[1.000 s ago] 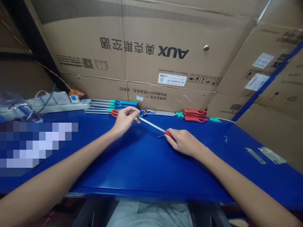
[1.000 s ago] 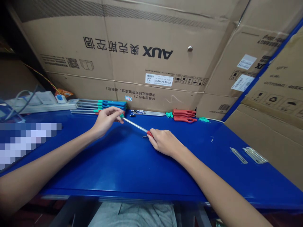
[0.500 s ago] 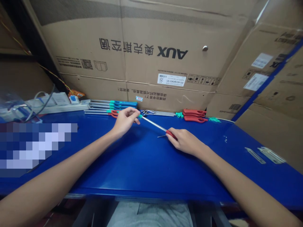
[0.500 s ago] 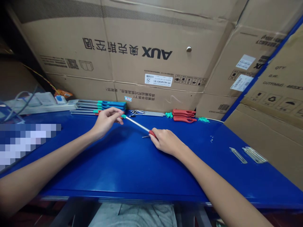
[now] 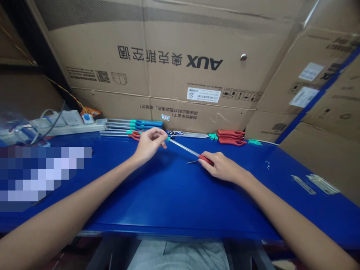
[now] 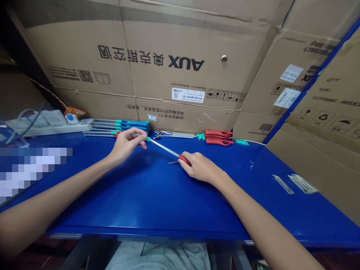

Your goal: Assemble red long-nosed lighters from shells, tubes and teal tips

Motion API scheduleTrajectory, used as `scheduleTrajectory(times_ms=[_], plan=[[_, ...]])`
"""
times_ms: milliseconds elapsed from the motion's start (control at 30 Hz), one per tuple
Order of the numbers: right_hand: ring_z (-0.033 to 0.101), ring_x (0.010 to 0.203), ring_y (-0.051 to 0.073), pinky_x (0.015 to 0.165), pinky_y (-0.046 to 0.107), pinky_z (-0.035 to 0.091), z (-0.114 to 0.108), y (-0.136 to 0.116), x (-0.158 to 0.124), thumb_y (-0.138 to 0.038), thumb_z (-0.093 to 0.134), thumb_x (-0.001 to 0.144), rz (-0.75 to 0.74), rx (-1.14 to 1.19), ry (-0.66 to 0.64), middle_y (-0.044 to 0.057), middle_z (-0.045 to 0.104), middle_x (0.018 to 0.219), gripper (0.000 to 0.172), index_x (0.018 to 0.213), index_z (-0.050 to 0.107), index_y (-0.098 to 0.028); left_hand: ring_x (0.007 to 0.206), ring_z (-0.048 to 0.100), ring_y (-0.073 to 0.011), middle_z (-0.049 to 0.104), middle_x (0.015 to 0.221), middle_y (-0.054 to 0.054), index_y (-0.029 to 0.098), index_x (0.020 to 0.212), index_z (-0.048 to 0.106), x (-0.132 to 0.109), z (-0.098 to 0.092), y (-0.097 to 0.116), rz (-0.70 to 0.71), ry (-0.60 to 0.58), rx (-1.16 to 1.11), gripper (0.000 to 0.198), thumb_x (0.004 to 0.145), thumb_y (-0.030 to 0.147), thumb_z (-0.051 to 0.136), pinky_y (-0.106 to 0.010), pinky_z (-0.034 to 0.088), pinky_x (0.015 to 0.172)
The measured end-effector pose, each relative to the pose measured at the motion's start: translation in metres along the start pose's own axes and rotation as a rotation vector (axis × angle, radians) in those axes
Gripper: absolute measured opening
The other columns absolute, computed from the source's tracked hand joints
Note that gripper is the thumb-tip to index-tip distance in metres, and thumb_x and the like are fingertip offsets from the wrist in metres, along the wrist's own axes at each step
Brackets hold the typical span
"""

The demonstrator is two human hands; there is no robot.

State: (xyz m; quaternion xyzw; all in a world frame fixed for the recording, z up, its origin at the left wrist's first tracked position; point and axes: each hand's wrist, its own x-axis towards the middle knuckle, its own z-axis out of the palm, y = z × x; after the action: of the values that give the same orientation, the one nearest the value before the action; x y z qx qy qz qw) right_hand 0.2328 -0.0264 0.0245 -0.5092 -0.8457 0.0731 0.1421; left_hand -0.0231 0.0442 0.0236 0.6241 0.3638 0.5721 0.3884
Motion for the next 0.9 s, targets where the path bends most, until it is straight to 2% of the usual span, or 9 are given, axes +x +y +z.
scheduleTrajectory(times_ms=[433,700,900], plan=[[0.046,0.052,0.011,0.055,0.024,0.032,-0.0033,-0.0019,-0.0014,-0.040,0.039,0.095,-0.002,0.120,-0.010,-0.001,0.056,0.064,0.028,0.088,0.056,-0.020,0.054,0.062,-0.0133,0.062,0.056,0.001,0.016,0.080,0.059,0.0005,-0.0017,0.0010,0.095,-0.032,0.017,0.011,0.073,0.021,0.065,-0.026,0.048,0.056],[0.050,0.055,0.011,0.055,0.024,0.036,-0.0053,-0.0030,-0.0012,-0.042,0.039,0.095,-0.004,0.257,-0.048,0.000,0.060,0.068,0.031,0.085,0.057,-0.019,0.055,0.060,-0.0124,0.061,0.056,0.001,0.016,0.081,0.060,-0.0014,-0.0021,0.0058,0.121,-0.043,0.019,0.007,0.075,0.018,0.063,-0.025,0.048,0.059],[0.050,0.055,0.011,0.055,0.024,0.035,-0.0067,-0.0062,-0.0006,-0.040,0.040,0.095,0.006,0.234,-0.031,0.001,0.061,0.068,0.029,0.085,0.057,-0.018,0.060,0.062,-0.0129,0.066,0.065,0.000,0.015,0.089,0.067,0.0019,-0.0044,0.0041,0.045,0.024,-0.018,0.022,0.068,0.020,0.071,-0.025,0.050,0.061]])
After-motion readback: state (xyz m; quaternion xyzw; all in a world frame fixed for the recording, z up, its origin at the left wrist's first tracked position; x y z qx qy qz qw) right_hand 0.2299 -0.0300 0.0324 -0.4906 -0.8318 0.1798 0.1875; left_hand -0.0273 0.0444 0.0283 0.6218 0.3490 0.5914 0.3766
